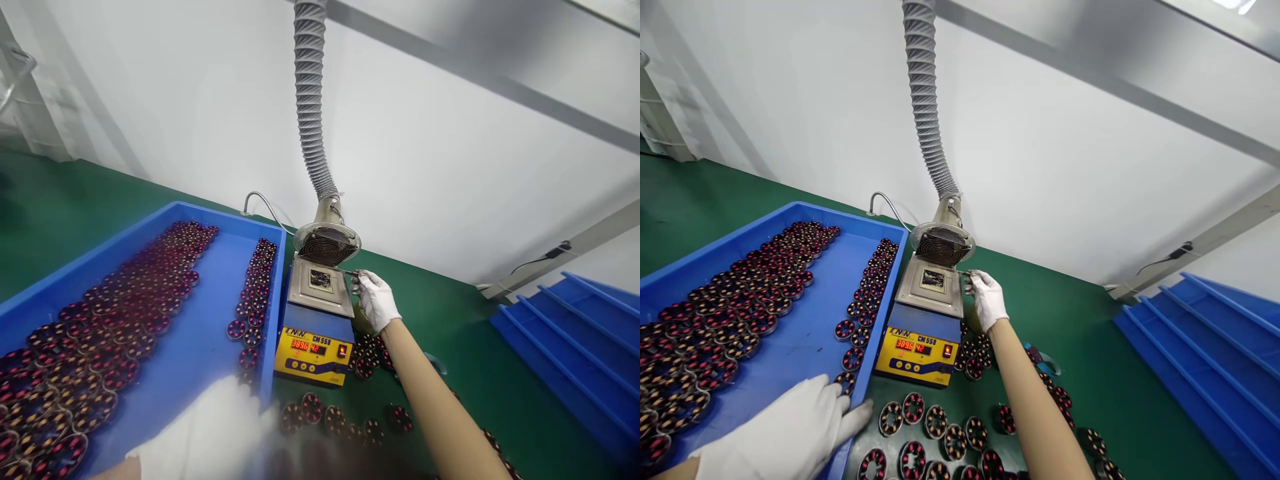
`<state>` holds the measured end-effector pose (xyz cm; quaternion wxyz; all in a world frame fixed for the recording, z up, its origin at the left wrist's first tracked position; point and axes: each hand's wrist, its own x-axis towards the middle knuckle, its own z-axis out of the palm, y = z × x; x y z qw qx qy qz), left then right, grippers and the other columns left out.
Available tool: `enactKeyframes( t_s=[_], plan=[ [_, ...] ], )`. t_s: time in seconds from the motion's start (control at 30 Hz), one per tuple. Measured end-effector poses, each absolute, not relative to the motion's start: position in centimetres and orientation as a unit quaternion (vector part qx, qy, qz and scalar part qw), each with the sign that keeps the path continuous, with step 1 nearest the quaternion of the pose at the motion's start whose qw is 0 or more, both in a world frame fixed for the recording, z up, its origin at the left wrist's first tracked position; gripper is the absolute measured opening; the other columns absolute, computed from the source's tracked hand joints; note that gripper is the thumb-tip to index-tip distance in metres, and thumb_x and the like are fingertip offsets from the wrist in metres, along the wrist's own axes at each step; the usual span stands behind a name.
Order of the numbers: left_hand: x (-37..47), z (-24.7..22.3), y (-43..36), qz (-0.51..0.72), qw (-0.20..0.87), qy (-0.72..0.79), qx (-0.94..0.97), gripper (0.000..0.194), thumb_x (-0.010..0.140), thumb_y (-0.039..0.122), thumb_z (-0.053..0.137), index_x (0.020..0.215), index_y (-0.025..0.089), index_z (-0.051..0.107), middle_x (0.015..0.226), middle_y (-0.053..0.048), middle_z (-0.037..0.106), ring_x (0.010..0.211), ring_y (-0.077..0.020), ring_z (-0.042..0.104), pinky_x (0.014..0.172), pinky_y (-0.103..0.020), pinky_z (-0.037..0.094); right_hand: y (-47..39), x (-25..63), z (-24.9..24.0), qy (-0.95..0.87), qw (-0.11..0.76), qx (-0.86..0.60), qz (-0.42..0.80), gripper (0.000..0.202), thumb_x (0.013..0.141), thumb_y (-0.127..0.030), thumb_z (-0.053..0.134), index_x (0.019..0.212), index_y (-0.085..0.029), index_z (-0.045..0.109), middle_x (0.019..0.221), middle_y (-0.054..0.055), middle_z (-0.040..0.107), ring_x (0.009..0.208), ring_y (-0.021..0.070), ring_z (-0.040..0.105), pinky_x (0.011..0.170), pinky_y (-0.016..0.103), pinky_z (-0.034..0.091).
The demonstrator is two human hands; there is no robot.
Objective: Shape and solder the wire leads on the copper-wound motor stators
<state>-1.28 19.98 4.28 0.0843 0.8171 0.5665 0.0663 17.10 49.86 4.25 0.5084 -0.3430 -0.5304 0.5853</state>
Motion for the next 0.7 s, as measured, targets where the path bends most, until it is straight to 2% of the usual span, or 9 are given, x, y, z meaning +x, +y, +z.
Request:
enactKeyframes(
  t_s=[0.1,0.17,0.33,0.5,0.7],
  plan=[
    [-1.4,4.2,19.8,0.076,0.081,0.564,0.818,0.033,0.078,0.01,0.044,0.107,0.018,0.058,0.079,-0.008,0.064,0.068,-0.0192,0.056,0.071,-0.033,0.044,50.7,16.5,3.8,-0.527,0.506,-0.342,0.591,0.011,0.077,-0.021,0.064,0.081,-0.012,0.058,0.066,-0.004,0.058,0.051,0.0056,0.051,0.045,0.017,0.04],
    [-1.4,4.3,19.7,0.075,0.078,0.565,0.818,0.035,0.076,0.009,0.044,0.108,0.017,0.058,0.08,-0.009,0.065,0.069,-0.0198,0.056,0.071,-0.033,0.043,51.0,16.3,3.7,-0.525,0.506,-0.344,0.592,0.007,0.081,-0.018,0.06,0.081,-0.012,0.057,0.068,-0.004,0.056,0.052,0.0051,0.05,0.044,0.016,0.04],
    [-1.3,4.4,19.6,0.072,0.075,0.563,0.82,0.047,0.071,0.004,0.043,0.115,0.018,0.054,0.089,-0.01,0.066,0.076,-0.0214,0.058,0.071,-0.032,0.043,51.2,16.1,3.6,-0.525,0.497,-0.354,0.593,0.005,0.082,-0.016,0.059,0.082,-0.011,0.057,0.067,-0.004,0.056,0.051,0.0047,0.05,0.044,0.016,0.039],
    [-1.3,4.6,20.0,0.046,0.085,0.567,0.818,0.046,0.067,0.004,0.046,0.11,0.017,0.056,0.082,-0.01,0.066,0.068,-0.0214,0.057,0.068,-0.034,0.043,51.3,16.0,3.7,-0.527,0.489,-0.365,0.591,0.005,0.083,-0.015,0.057,0.081,-0.011,0.057,0.066,-0.005,0.054,0.051,0.0045,0.049,0.044,0.015,0.04],
    [-1.4,4.6,19.9,0.046,0.091,0.572,0.814,0.048,0.065,0.0,0.043,0.107,0.02,0.057,0.083,-0.01,0.066,0.069,-0.0231,0.058,0.068,-0.037,0.042,51.2,16.4,3.8,-0.53,0.488,-0.378,0.581,0.005,0.084,-0.015,0.056,0.082,-0.011,0.056,0.067,-0.004,0.054,0.052,0.0045,0.05,0.044,0.015,0.04]
  ],
)
